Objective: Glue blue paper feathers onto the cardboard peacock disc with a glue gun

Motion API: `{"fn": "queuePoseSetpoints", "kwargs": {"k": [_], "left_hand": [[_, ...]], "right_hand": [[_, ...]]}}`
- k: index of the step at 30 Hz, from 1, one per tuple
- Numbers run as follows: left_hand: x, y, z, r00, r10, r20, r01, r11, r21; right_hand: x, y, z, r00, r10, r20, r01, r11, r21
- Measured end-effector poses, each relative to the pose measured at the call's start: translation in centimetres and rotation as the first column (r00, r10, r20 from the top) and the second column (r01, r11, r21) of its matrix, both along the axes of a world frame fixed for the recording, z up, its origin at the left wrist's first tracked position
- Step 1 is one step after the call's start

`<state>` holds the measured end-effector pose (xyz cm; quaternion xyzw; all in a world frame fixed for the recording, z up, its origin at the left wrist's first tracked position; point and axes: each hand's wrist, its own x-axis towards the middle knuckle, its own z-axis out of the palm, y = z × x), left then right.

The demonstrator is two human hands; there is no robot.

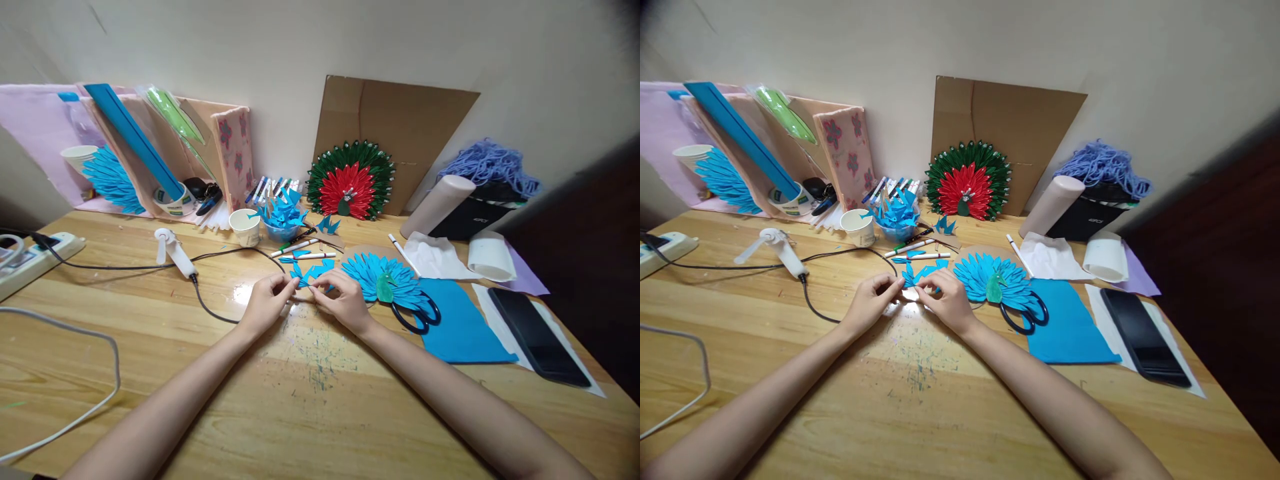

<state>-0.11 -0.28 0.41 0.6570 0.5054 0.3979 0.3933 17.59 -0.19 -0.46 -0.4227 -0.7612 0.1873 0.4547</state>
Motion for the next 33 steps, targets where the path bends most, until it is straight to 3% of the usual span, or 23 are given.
{"fn": "queuePoseSetpoints", "kwargs": {"k": [10, 33], "left_hand": [[-0.02, 0.12, -0.07, 0.993, 0.046, 0.105, -0.039, 0.997, -0.062], [-0.05, 0.08, -0.52, 1.000, 0.018, 0.026, -0.018, 1.000, 0.009]], "right_hand": [[0.03, 0.09, -0.17, 0.999, 0.003, -0.045, -0.004, 1.000, -0.027], [0.00, -0.03, -0.11, 1.000, -0.017, 0.010, 0.018, 1.000, -0.025]]}}
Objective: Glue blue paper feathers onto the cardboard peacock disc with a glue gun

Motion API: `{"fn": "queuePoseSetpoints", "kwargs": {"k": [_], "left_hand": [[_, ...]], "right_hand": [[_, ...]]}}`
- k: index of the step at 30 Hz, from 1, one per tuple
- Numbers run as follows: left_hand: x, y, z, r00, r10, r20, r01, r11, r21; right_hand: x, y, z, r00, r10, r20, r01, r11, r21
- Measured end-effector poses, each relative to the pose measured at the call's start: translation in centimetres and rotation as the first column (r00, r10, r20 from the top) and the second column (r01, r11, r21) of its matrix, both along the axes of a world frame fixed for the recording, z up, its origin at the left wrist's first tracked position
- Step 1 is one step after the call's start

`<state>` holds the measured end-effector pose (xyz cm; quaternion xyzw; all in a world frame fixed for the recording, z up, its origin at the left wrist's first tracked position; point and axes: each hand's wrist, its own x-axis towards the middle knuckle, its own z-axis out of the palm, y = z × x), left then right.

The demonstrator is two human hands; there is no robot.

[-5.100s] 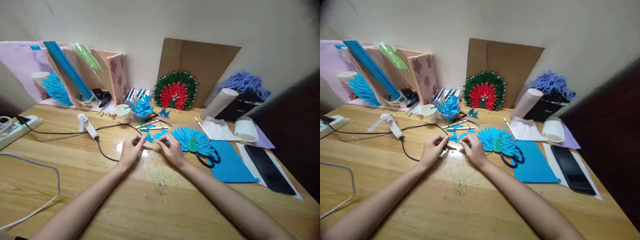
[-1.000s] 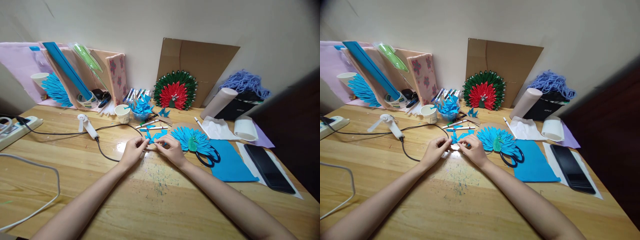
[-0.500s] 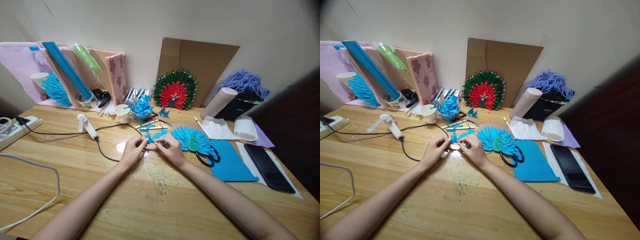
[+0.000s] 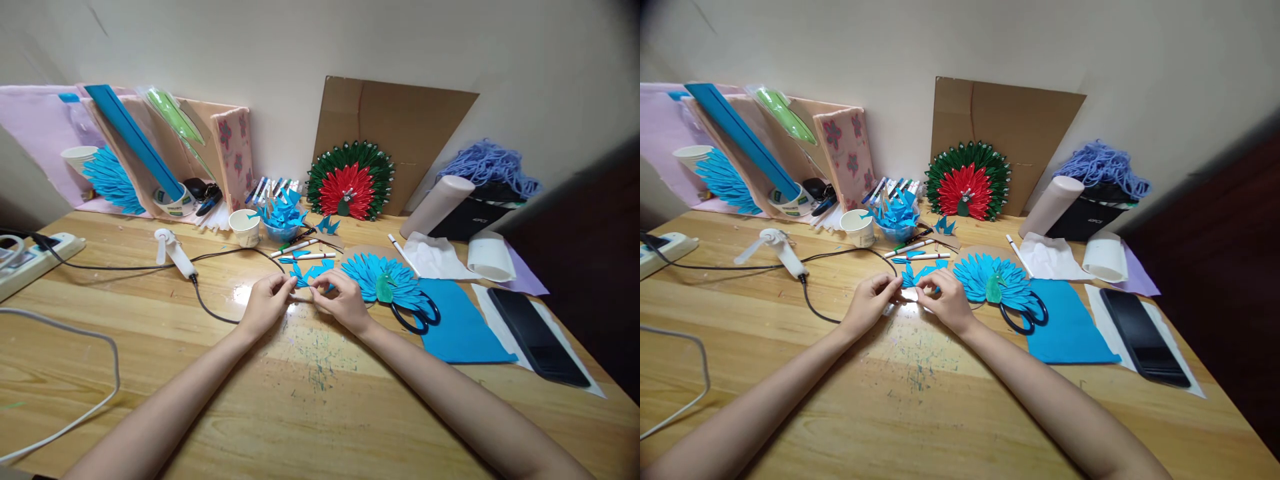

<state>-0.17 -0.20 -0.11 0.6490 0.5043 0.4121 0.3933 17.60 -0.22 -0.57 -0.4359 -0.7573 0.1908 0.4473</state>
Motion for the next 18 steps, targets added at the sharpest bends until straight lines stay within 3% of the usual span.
{"fn": "queuePoseSetpoints", "kwargs": {"k": [9, 18], "left_hand": [[0.1, -0.1, 0.2, 0.998, 0.015, 0.065, -0.013, 0.999, -0.033], [-1.8, 2.3, 0.0, 0.974, 0.227, 0.001, -0.227, 0.974, -0.018]], "right_hand": [[0.0, 0.0, 0.0, 1.000, -0.006, 0.013, 0.006, 1.000, 0.003], [0.1, 0.2, 0.2, 0.993, -0.082, -0.080, 0.080, 0.996, -0.030]]}}
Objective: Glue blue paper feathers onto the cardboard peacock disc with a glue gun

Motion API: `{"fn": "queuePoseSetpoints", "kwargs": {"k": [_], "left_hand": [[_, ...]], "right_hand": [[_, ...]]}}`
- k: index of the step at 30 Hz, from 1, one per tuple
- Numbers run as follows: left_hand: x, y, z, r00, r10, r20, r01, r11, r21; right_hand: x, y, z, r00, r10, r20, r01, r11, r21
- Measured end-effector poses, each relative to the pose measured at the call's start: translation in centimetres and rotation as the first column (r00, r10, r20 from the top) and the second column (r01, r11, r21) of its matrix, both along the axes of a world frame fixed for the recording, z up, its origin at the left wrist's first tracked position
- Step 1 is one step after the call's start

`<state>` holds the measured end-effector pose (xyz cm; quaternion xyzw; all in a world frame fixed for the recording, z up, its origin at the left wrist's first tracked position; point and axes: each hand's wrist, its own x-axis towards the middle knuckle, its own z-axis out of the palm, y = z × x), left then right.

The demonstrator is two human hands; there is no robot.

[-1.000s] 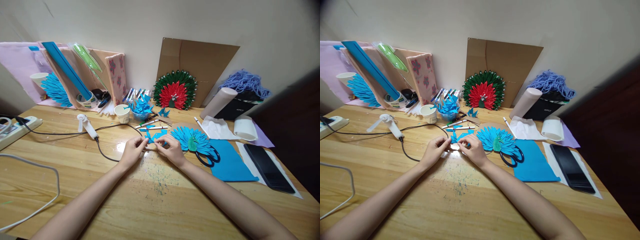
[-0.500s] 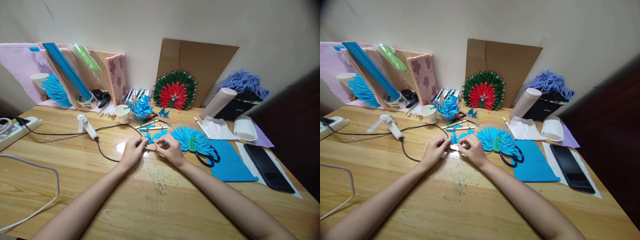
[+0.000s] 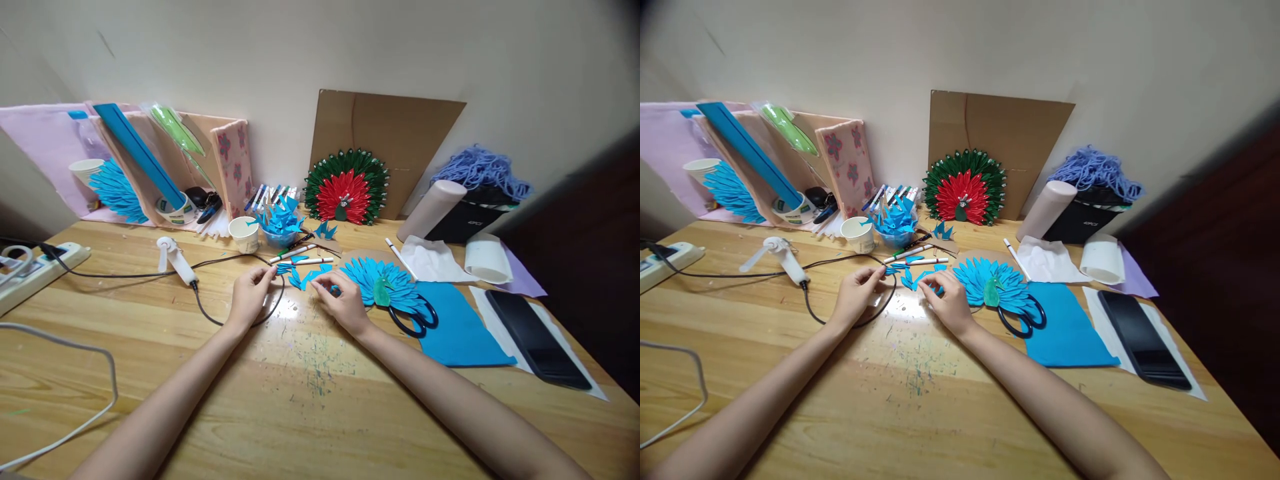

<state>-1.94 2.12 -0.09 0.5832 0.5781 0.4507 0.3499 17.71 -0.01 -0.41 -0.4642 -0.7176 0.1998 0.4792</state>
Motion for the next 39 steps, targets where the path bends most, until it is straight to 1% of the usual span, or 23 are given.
{"fn": "queuePoseSetpoints", "kwargs": {"k": [3, 6, 9, 11, 13, 15, 18, 20, 22, 23, 25, 27, 29, 30, 32, 35, 37, 39], "left_hand": [[-0.1, 1.1, -0.4, 0.991, -0.031, -0.129, 0.031, 1.000, -0.004], [0.4, 2.0, -0.8, 0.967, -0.040, -0.251, 0.047, 0.999, 0.020], [1.0, 2.8, -0.4, 0.940, 0.004, -0.342, 0.027, 0.996, 0.087], [1.5, 3.1, 0.2, 0.912, 0.053, -0.407, 0.021, 0.984, 0.176], [2.0, 3.4, 0.9, 0.872, 0.076, -0.483, 0.061, 0.963, 0.263], [2.4, 3.7, 1.2, 0.808, 0.073, -0.584, 0.134, 0.944, 0.303], [3.0, 4.4, 1.0, 0.689, 0.079, -0.721, 0.198, 0.936, 0.291], [3.1, 4.8, 0.6, 0.642, 0.078, -0.763, 0.209, 0.939, 0.272], [3.2, 5.0, 0.3, 0.643, 0.071, -0.763, 0.212, 0.940, 0.266], [3.2, 4.9, 0.3, 0.659, 0.071, -0.748, 0.208, 0.939, 0.273], [3.3, 4.4, 0.7, 0.721, 0.089, -0.688, 0.181, 0.933, 0.311], [3.4, 3.4, 1.4, 0.783, 0.112, -0.612, 0.153, 0.919, 0.364], [3.3, 2.1, 1.9, 0.805, 0.119, -0.581, 0.168, 0.893, 0.416], [3.1, 1.5, 2.0, 0.800, 0.113, -0.590, 0.202, 0.875, 0.441], [2.5, 0.3, 2.0, 0.769, 0.081, -0.634, 0.305, 0.825, 0.475], [1.3, -0.8, 1.3, 0.720, -0.010, -0.694, 0.461, 0.755, 0.467], [0.8, -1.2, 0.9, 0.703, -0.091, -0.706, 0.528, 0.731, 0.432], [0.6, -1.4, 0.6, 0.703, -0.162, -0.692, 0.564, 0.719, 0.405]], "right_hand": [[0.0, 0.1, 0.0, 0.999, 0.022, -0.026, -0.022, 1.000, 0.003], [0.0, 0.1, 0.0, 0.998, 0.026, -0.050, -0.026, 1.000, 0.009], [0.1, 0.2, -0.1, 0.998, 0.011, -0.067, -0.011, 1.000, 0.003], [0.1, 0.2, -0.1, 0.997, 0.006, -0.072, -0.006, 1.000, 0.000], [0.1, 0.2, -0.2, 0.997, -0.001, -0.077, 0.001, 1.000, -0.004], [0.1, 0.3, -0.2, 0.997, -0.009, -0.080, 0.009, 1.000, -0.007], [0.0, 0.3, -0.1, 0.997, -0.024, -0.076, 0.023, 1.000, -0.007], [0.0, 0.3, 0.0, 0.997, -0.028, -0.067, 0.027, 1.000, -0.008], [0.0, 0.3, 0.0, 0.998, -0.025, -0.060, 0.024, 1.000, -0.009], [0.0, 0.3, 0.0, 0.998, -0.024, -0.059, 0.024, 1.000, -0.009], [0.0, 0.4, 0.0, 0.998, -0.029, -0.058, 0.028, 1.000, -0.010], [0.1, 0.4, 0.0, 0.998, -0.032, -0.057, 0.031, 0.999, -0.019], [0.1, 0.4, -0.1, 0.998, -0.025, -0.064, 0.022, 0.999, -0.041], [0.1, 0.4, -0.1, 0.997, -0.018, -0.073, 0.014, 0.998, -0.055], [0.1, 0.4, -0.1, 0.996, -0.002, -0.091, -0.006, 0.996, -0.085], [0.1, 0.4, -0.1, 0.991, 0.028, -0.127, -0.044, 0.990, -0.131], [0.1, 0.3, -0.1, 0.987, 0.051, -0.152, -0.073, 0.987, -0.143], [0.0, 0.3, -0.2, 0.985, 0.067, -0.159, -0.088, 0.987, -0.131]]}}
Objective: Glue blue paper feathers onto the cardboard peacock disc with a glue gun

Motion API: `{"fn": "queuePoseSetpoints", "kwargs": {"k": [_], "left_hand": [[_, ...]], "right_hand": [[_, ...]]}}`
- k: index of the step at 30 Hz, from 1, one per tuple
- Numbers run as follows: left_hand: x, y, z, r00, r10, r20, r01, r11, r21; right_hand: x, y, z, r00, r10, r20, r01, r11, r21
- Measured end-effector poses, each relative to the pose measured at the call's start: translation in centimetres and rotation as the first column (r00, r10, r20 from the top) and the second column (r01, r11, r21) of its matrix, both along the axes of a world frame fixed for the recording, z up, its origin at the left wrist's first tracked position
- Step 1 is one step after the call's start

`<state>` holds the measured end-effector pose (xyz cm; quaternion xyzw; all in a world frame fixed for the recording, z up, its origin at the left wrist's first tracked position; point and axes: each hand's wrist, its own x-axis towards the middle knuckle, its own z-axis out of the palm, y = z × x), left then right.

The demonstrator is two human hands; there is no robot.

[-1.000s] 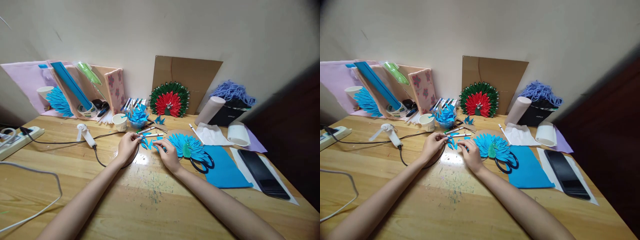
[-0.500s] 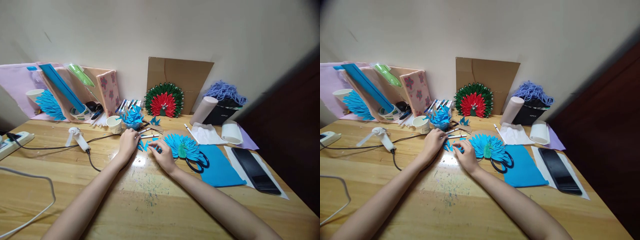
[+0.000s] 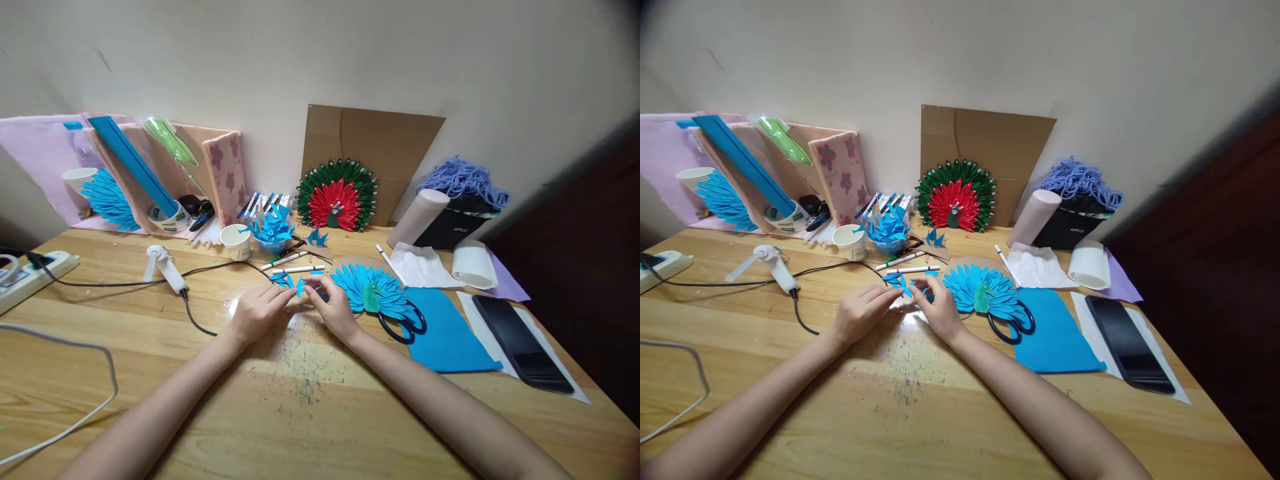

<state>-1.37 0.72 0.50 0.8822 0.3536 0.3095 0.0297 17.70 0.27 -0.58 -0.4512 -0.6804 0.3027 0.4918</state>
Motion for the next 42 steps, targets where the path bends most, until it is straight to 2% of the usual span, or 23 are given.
{"fn": "queuePoseSetpoints", "kwargs": {"k": [4, 6, 8, 10, 13, 16, 20, 26, 33, 42], "left_hand": [[0.5, -0.3, -0.2, 0.995, -0.026, 0.097, 0.029, 0.999, -0.026], [0.9, -0.6, -0.2, 0.980, 0.018, 0.199, -0.004, 0.997, -0.073], [1.4, -0.9, -0.1, 0.940, 0.105, 0.324, -0.044, 0.981, -0.191], [1.7, -1.1, 0.0, 0.873, 0.206, 0.443, -0.037, 0.932, -0.361], [2.1, -1.2, 0.0, 0.769, 0.327, 0.549, 0.050, 0.825, -0.563], [2.3, -1.0, -0.3, 0.754, 0.372, 0.542, 0.086, 0.761, -0.642], [2.5, -1.0, -0.9, 0.774, 0.387, 0.502, 0.083, 0.723, -0.686], [2.7, -1.3, -1.1, 0.816, 0.357, 0.454, 0.065, 0.724, -0.687], [2.5, -1.3, -1.0, 0.791, 0.354, 0.499, 0.140, 0.690, -0.710], [2.5, -1.3, -0.3, 0.774, 0.359, 0.521, 0.182, 0.663, -0.726]], "right_hand": [[-0.1, -0.1, -0.2, 1.000, 0.008, 0.018, -0.008, 0.999, 0.040], [-0.1, -0.1, -0.2, 1.000, 0.009, 0.018, -0.009, 0.999, 0.045], [-0.1, -0.1, -0.2, 1.000, 0.007, 0.021, -0.008, 0.999, 0.042], [-0.1, -0.2, -0.1, 0.999, 0.009, 0.031, -0.011, 0.999, 0.036], [-0.1, -0.2, -0.2, 0.998, 0.030, 0.059, -0.031, 0.999, 0.025], [0.0, -0.2, -0.2, 0.996, 0.055, 0.074, -0.057, 0.998, 0.024], [0.0, -0.2, 0.1, 0.994, 0.068, 0.080, -0.072, 0.996, 0.048], [0.0, -0.4, 0.5, 0.988, 0.062, 0.139, -0.077, 0.991, 0.111], [-0.1, -0.6, 0.1, 0.984, 0.037, 0.173, -0.073, 0.976, 0.205], [0.0, -0.8, 0.2, 0.965, 0.014, 0.262, -0.089, 0.957, 0.277]]}}
